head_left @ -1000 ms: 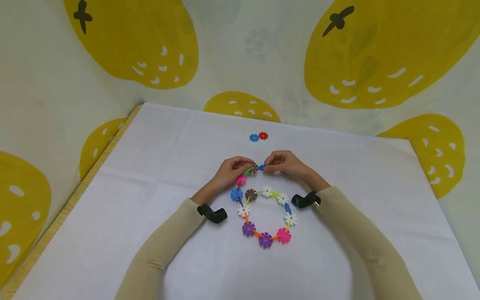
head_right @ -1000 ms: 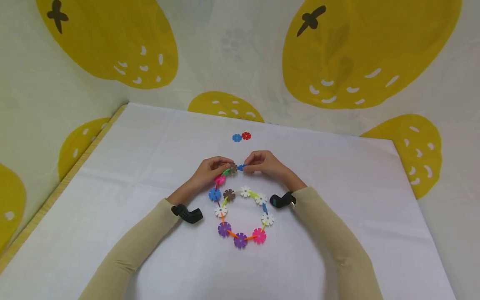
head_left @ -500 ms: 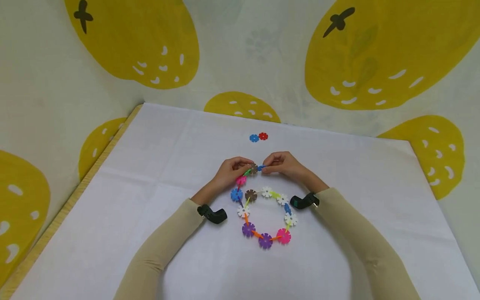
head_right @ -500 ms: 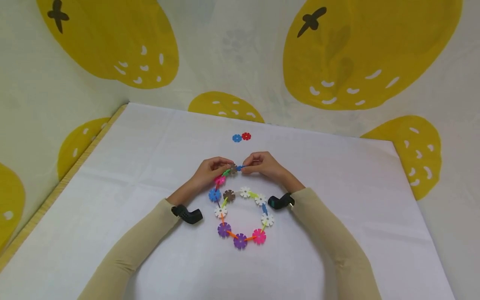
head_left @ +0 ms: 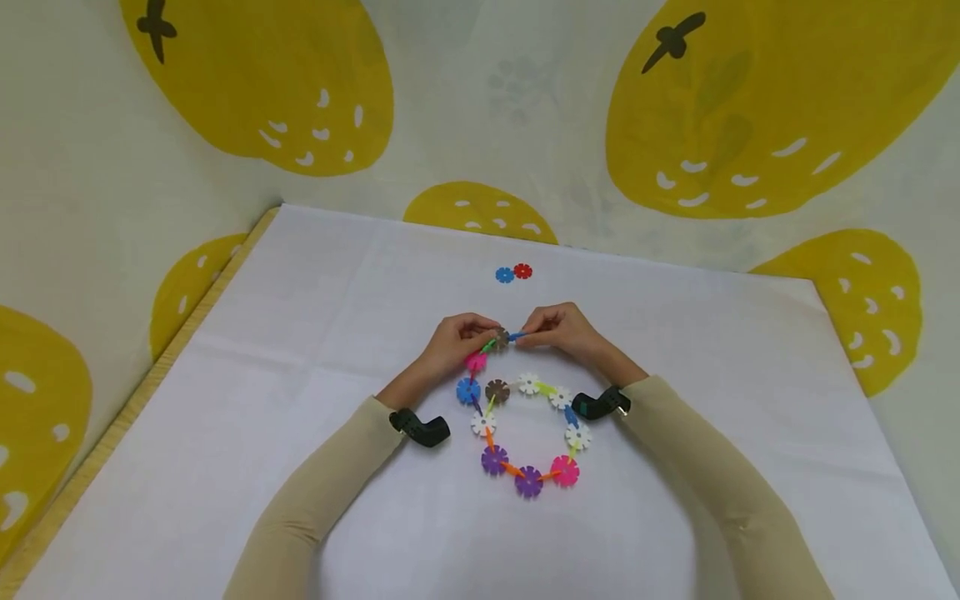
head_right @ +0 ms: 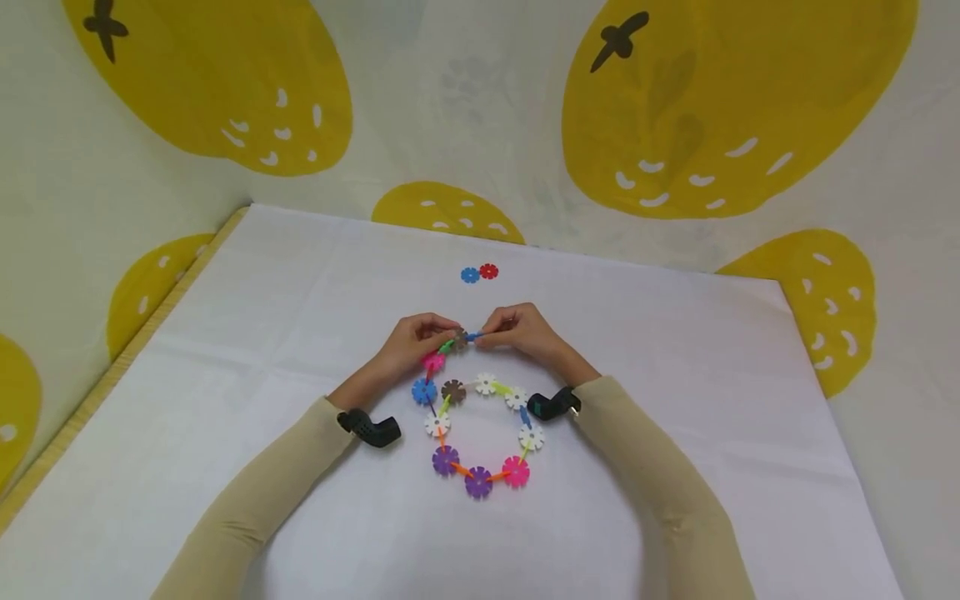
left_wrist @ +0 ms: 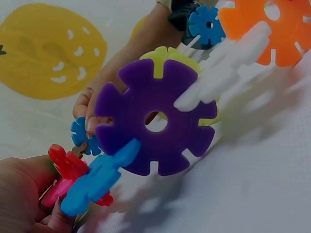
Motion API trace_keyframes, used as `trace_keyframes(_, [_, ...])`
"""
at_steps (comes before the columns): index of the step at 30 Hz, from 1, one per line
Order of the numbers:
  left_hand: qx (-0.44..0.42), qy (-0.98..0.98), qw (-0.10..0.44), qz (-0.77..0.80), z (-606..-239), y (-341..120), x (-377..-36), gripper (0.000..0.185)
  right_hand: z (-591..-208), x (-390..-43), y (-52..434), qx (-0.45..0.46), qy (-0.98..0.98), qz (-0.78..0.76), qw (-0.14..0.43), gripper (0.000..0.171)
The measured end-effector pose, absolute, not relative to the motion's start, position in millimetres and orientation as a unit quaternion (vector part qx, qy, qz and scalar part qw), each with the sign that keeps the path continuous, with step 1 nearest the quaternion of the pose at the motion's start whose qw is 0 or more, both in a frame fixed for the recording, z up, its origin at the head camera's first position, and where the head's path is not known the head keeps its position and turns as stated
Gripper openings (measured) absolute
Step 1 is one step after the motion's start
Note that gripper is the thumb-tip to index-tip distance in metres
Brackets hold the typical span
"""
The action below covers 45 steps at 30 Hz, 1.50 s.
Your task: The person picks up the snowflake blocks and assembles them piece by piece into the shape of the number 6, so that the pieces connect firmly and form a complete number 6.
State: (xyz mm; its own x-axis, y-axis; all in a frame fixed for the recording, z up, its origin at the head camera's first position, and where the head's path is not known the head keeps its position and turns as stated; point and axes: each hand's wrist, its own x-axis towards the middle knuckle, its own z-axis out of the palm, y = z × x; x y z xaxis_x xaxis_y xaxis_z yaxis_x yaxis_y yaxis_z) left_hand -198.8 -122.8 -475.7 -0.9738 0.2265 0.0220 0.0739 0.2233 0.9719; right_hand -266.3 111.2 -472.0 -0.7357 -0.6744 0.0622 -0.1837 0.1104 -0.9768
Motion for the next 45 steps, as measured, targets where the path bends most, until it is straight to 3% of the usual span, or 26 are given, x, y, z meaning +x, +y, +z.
trace_keyframes(16, [0.085,0.782,0.057,0.615,-475,-127,-201,0.022,-476,-268,103,-0.278,0.724,-0.602,0.189,0.018])
trace_keyframes(20, [0.084,0.782,0.059,0.615,-474,-127,-201,0.022,-476,-268,102,-0.278,0.723,-0.603,0.191,0.012])
trace_keyframes(24, [0.084,0.780,0.061,0.617,-474,-127,-202,0.023,-468,-264,100,-0.290,0.721,-0.604,0.177,0.007])
trace_keyframes(33, [0.062,0.772,0.072,0.629,-472,-127,-202,0.022,-452,-253,98,-0.319,0.710,-0.608,0.155,0.015])
trace_keyframes(45, [0.051,0.765,0.081,0.637,-470,-125,-200,0.022,-475,-263,102,-0.318,0.709,-0.610,0.157,0.008])
